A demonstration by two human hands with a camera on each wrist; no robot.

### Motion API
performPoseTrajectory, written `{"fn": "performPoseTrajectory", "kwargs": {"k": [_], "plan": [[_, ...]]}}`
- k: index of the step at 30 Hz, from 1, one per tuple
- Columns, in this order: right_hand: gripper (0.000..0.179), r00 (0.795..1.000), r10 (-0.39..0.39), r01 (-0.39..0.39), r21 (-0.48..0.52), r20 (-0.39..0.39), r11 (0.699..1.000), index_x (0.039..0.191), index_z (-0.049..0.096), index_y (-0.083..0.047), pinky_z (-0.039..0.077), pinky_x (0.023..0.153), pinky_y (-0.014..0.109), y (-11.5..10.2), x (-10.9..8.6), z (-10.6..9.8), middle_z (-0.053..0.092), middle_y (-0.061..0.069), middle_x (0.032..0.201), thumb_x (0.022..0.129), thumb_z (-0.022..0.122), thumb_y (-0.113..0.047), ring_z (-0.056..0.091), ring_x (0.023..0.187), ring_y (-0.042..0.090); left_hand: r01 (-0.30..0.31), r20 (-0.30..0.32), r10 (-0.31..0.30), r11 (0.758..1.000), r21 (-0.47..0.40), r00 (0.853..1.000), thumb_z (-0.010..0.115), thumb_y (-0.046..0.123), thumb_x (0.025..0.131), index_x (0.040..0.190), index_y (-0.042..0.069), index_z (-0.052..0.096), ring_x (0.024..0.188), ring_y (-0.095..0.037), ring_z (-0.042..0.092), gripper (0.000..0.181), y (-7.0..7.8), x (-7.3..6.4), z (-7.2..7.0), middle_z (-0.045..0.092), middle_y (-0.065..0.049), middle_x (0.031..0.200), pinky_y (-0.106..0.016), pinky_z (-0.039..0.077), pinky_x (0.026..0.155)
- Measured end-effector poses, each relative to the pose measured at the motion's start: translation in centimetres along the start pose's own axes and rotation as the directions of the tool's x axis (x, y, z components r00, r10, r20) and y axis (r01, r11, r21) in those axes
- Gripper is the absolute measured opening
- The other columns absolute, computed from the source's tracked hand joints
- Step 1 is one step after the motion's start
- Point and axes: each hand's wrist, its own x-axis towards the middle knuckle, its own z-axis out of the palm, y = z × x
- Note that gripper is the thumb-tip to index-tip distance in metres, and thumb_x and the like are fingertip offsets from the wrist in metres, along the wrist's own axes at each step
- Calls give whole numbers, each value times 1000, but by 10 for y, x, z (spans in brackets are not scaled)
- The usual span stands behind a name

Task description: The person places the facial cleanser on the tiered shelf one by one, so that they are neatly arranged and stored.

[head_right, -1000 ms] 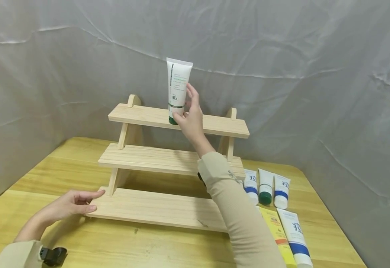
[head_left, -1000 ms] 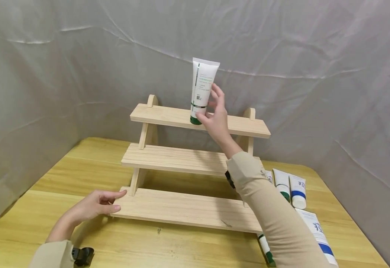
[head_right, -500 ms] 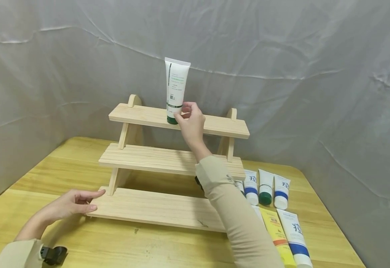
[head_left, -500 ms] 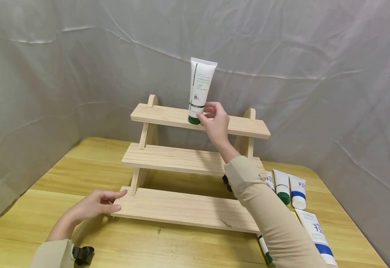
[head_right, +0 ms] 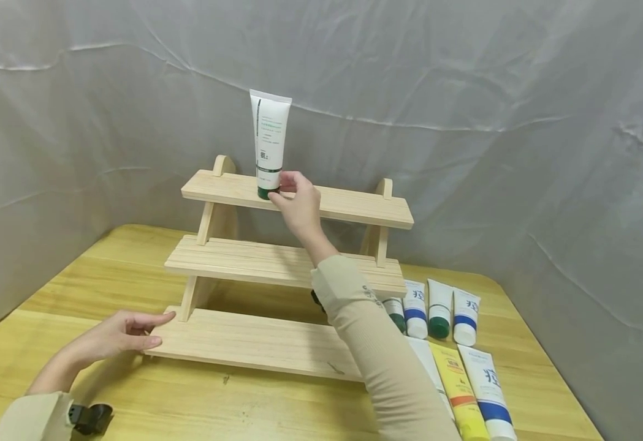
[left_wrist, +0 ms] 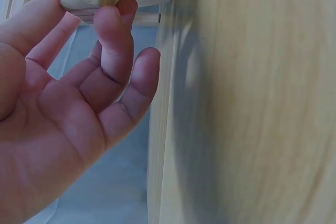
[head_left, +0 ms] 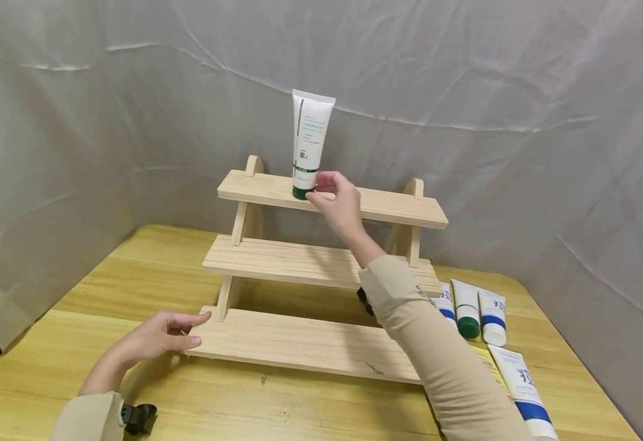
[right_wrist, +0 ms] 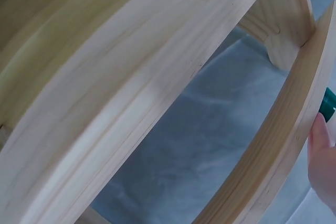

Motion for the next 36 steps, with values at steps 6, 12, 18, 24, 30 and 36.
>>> {"fn": "performPoseTrajectory", "kwargs": {"k": [6,12,18,24,30,36], "plan": [[43,989,-6,1,35,148,999,117,53,6,45,80,23,-4,-1,5,54,16,117,77,68,1,54,101,24,1,10,-1,1000,-5,1000,61,13,85,124,-15,40,72,-7,42,52,2,0,0,30,-36,127,-22,42,62],[48,975,35,-45,42,217,998,122,50,5,43,83,22,-5,0,7,51,16,123,78,68,-3,51,108,22,-2,4,2,1000,7,1000,61,13,85,124,-15,39,72,-7,41,52,1,0,-1,32,-36,127,-22,42,61],[46,974,36,-51,62,225,997,121,50,8,42,85,25,-5,-4,3,50,18,122,79,67,-3,50,109,25,-14,7,14,1000,21,1000,61,13,85,124,-15,40,77,-6,43,52,0,-1,-1,32,-36,126,-22,43,63],[40,981,-5,-15,100,193,995,115,52,10,43,84,27,-4,-11,-6,52,20,117,80,66,-4,52,104,27,-28,7,28,999,24,1000,60,12,85,123,-16,40,73,-5,43,51,-3,0,-2,33,-36,125,-22,43,62],[34,982,-39,16,125,185,992,111,54,11,43,85,32,2,-19,-20,54,23,109,81,64,-2,53,99,27,-46,5,46,998,49,999,60,12,85,122,-17,42,75,-4,44,50,-5,1,-4,35,-37,123,-22,43,63],[31,978,-51,22,142,203,990,108,54,11,44,81,32,8,-29,-34,55,24,104,81,63,-1,54,96,26,-33,4,33,999,42,999,61,13,85,122,-16,42,72,-4,43,50,-6,1,-4,35,-38,123,-22,43,61]]}}
